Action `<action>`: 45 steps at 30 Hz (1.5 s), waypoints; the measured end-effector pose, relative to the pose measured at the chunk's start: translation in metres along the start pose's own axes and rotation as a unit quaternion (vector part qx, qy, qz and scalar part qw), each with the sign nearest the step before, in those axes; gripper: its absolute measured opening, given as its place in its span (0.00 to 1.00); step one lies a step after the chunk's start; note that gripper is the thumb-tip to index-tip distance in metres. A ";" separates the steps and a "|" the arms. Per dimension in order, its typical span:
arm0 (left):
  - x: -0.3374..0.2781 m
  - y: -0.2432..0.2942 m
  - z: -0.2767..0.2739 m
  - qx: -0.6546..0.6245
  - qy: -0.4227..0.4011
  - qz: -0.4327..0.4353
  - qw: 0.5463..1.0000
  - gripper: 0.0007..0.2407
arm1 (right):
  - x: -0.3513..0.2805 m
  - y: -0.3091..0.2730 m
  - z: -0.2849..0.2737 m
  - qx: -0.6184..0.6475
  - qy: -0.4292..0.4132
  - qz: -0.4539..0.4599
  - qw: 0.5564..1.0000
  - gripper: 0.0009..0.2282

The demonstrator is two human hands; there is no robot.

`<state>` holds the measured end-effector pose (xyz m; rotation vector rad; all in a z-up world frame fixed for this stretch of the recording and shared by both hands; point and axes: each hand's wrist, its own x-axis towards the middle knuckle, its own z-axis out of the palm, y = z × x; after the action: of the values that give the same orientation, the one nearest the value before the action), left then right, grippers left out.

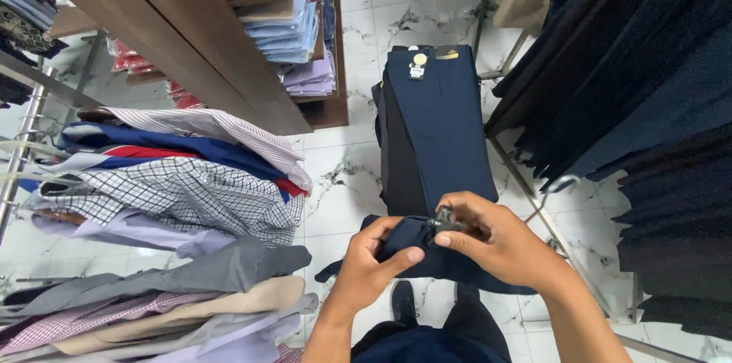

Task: Picking up pants from the floor, unfolding them, and hanging them on a clothing rack using hangers.

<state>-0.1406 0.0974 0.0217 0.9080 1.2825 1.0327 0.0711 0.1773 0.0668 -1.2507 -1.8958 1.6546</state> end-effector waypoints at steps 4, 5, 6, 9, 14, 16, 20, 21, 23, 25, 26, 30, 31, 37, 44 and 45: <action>-0.005 0.001 -0.002 -0.002 0.001 0.004 1.000 0.20 | -0.002 0.010 0.011 0.042 0.010 -0.022 0.999 0.09; -0.006 0.002 -0.001 0.010 0.009 -0.006 1.000 0.18 | -0.003 0.008 0.013 0.028 0.016 -0.003 0.999 0.09; -0.006 0.004 -0.001 0.023 0.018 -0.014 0.999 0.17 | -0.002 0.006 0.014 0.013 0.021 0.015 1.000 0.10; -0.009 0.003 -0.002 0.044 0.030 -0.065 0.996 0.19 | -0.005 -0.005 0.022 0.008 0.061 0.092 0.994 0.19; -0.013 -0.006 -0.002 0.077 0.040 -0.072 0.994 0.18 | -0.010 0.002 0.028 -0.021 0.096 0.086 0.991 0.19; -0.013 -0.010 -0.002 0.085 0.045 -0.073 0.993 0.18 | -0.011 0.009 0.026 -0.025 0.111 0.066 0.991 0.19; -0.014 -0.018 0.001 0.063 0.051 -0.051 0.995 0.15 | -0.012 0.019 0.030 0.003 0.177 -0.004 0.984 0.17; -0.014 -0.019 0.003 0.052 0.048 -0.030 0.997 0.13 | -0.012 0.021 0.032 0.001 0.198 -0.004 0.980 0.18; -0.015 -0.013 0.006 0.055 0.047 -0.047 0.996 0.15 | -0.013 0.024 0.036 -0.023 0.201 0.011 0.979 0.19; -0.015 -0.010 0.006 0.059 0.048 -0.061 0.995 0.16 | -0.015 0.028 0.034 -0.048 0.203 0.024 0.978 0.20; -0.015 -0.011 0.005 0.057 0.042 -0.060 0.996 0.16 | -0.017 0.031 0.032 -0.055 0.174 0.012 0.983 0.22; -0.014 -0.016 0.004 0.059 0.027 -0.042 0.997 0.15 | -0.023 0.034 0.028 -0.075 0.145 0.017 0.987 0.21; -0.014 -0.015 0.005 0.059 0.024 -0.042 0.997 0.15 | -0.025 0.036 0.027 -0.075 0.147 0.018 0.986 0.21; -0.017 -0.025 0.004 0.056 0.033 -0.001 0.998 0.14 | -0.037 0.045 0.020 -0.015 0.172 -0.066 0.983 0.19; -0.018 -0.034 0.002 0.065 0.005 0.033 0.997 0.11 | -0.042 0.039 0.025 -0.075 0.150 -0.108 0.980 0.16; -0.018 -0.036 0.001 0.062 0.004 0.051 0.997 0.10 | -0.043 0.040 0.026 -0.075 0.147 -0.100 0.981 0.16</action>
<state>-0.1361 0.0696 -0.0071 1.0740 1.3296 1.0450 0.0921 0.1251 0.0361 -1.2367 -1.9157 1.1738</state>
